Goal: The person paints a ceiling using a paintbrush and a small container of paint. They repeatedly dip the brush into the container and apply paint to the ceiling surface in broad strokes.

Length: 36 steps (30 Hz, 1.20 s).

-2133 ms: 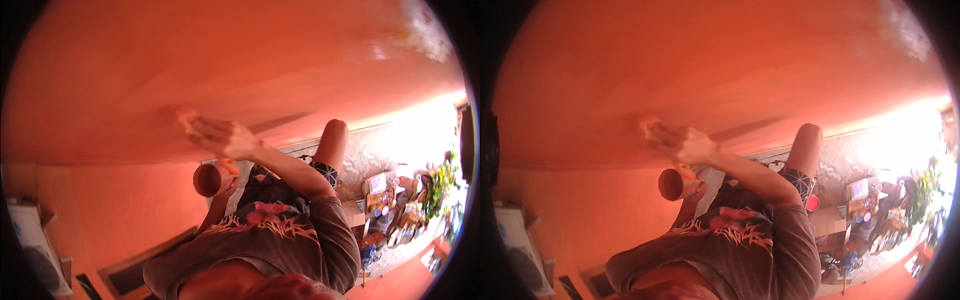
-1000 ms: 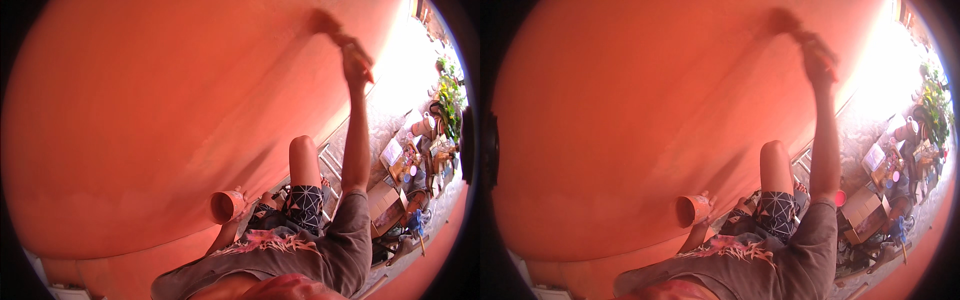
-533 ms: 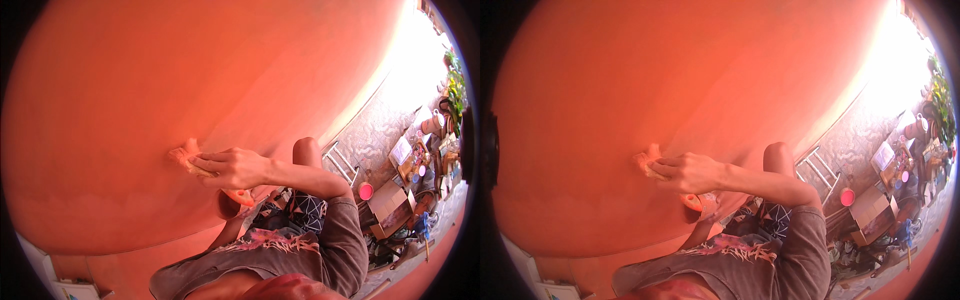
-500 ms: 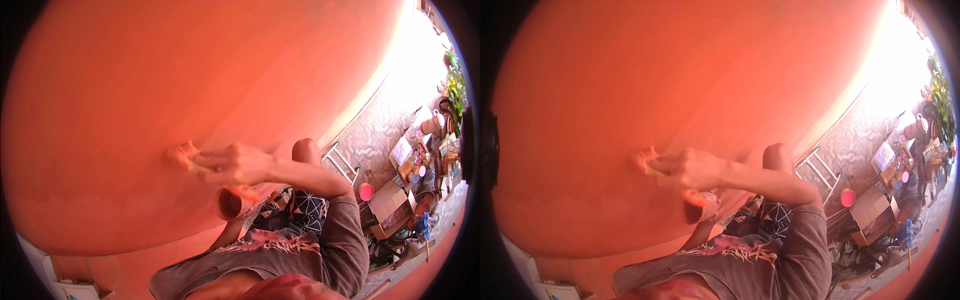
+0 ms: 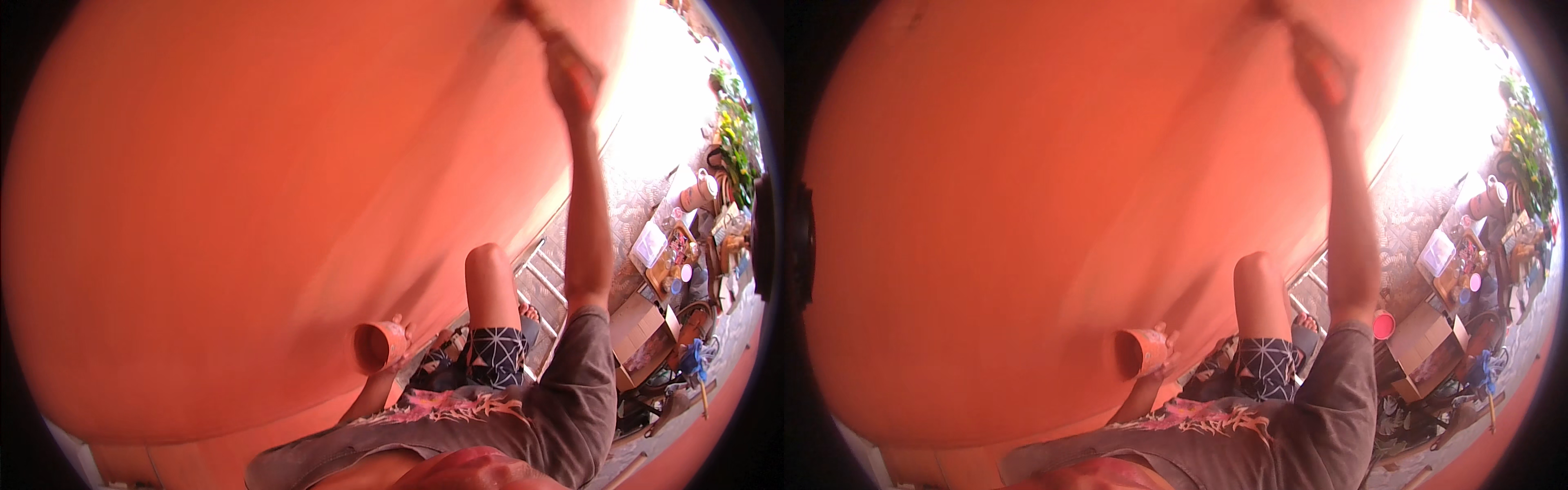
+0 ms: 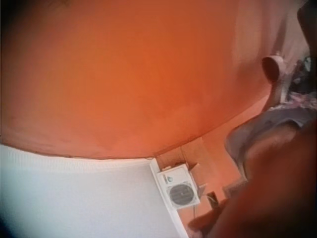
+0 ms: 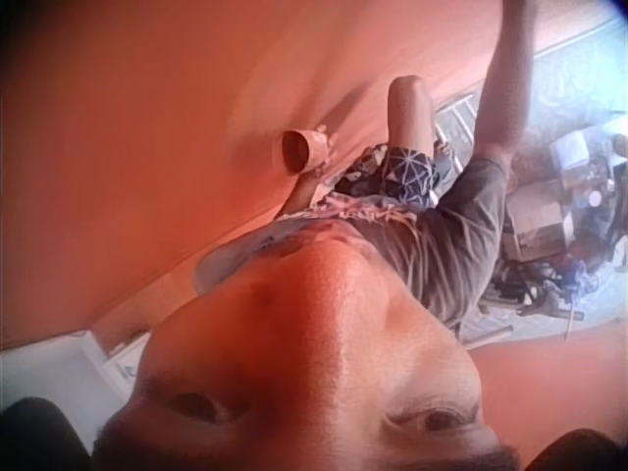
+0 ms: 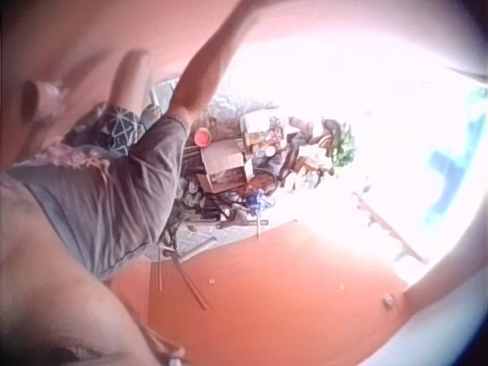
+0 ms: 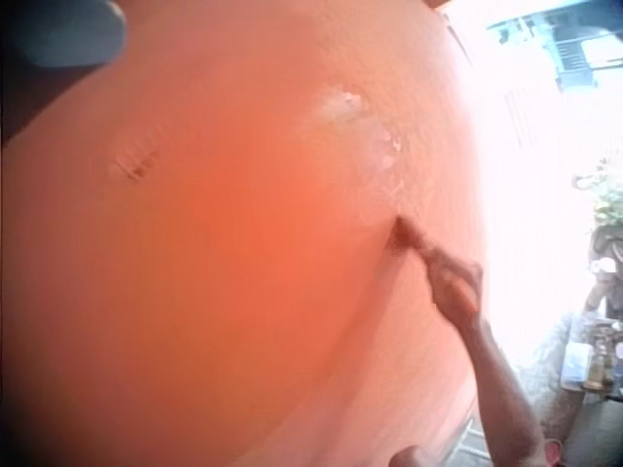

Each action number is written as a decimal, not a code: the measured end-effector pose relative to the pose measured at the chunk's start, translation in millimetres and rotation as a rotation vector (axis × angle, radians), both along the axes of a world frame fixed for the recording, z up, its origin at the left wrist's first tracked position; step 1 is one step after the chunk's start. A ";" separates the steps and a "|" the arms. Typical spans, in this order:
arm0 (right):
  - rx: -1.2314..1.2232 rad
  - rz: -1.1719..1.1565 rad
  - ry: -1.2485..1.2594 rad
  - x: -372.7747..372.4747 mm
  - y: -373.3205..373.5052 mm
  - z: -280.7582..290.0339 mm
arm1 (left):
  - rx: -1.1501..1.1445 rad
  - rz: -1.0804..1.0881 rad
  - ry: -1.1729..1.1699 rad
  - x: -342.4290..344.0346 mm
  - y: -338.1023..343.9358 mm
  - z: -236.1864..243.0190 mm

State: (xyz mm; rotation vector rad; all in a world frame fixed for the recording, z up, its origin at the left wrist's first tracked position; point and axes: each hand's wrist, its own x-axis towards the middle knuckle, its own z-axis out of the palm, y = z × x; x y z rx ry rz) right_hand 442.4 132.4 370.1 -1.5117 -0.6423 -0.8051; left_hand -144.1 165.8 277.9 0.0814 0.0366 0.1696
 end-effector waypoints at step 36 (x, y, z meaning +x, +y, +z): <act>-0.022 1.132 -0.003 -61.1 -6.6 17.9 | -0.021 -0.192 0.012 48.9 21.6 -8.0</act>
